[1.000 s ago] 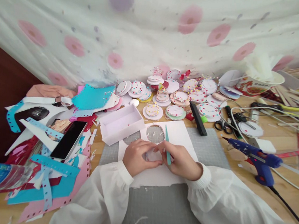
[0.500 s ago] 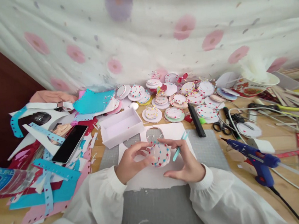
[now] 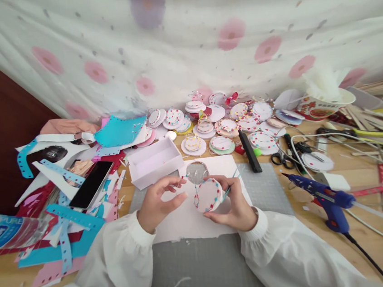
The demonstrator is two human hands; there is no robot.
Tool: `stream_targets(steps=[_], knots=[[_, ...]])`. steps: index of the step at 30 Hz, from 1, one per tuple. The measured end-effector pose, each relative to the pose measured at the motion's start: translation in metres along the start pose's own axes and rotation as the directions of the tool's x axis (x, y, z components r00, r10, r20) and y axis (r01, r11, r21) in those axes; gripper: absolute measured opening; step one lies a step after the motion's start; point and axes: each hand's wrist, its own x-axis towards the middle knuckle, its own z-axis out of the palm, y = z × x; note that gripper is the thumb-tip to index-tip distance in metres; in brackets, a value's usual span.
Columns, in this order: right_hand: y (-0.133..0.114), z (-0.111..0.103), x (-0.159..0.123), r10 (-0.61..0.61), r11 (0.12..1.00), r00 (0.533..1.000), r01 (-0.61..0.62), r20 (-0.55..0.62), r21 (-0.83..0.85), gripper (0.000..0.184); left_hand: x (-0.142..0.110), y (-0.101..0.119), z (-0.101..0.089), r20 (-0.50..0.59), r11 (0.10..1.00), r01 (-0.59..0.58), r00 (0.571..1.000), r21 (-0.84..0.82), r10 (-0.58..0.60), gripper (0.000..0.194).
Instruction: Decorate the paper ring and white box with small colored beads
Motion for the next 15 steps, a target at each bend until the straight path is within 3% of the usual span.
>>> stream_targets(steps=[3, 9, 15], knots=[[0.000, 0.002, 0.000, -0.004, 1.000, 1.000, 0.004, 0.004, -0.001, 0.060, 0.000, 0.002, -0.001, 0.020, 0.997, -0.042, 0.999, 0.069, 0.040, 0.033], [0.001, -0.003, 0.002, -0.038, 0.999, 0.981, 0.037, 0.192, 0.009, 0.062, 0.002, -0.003, 0.005, 0.212, 0.920, -0.253, 0.958, 0.298, 0.195, 0.042], [0.002, -0.005, 0.001, -0.014, 0.998, 0.994, 0.019, 0.104, -0.053, 0.043, 0.014, -0.003, 0.004, 0.381, 0.753, -0.427, 0.890, 0.501, 0.251, 0.050]])
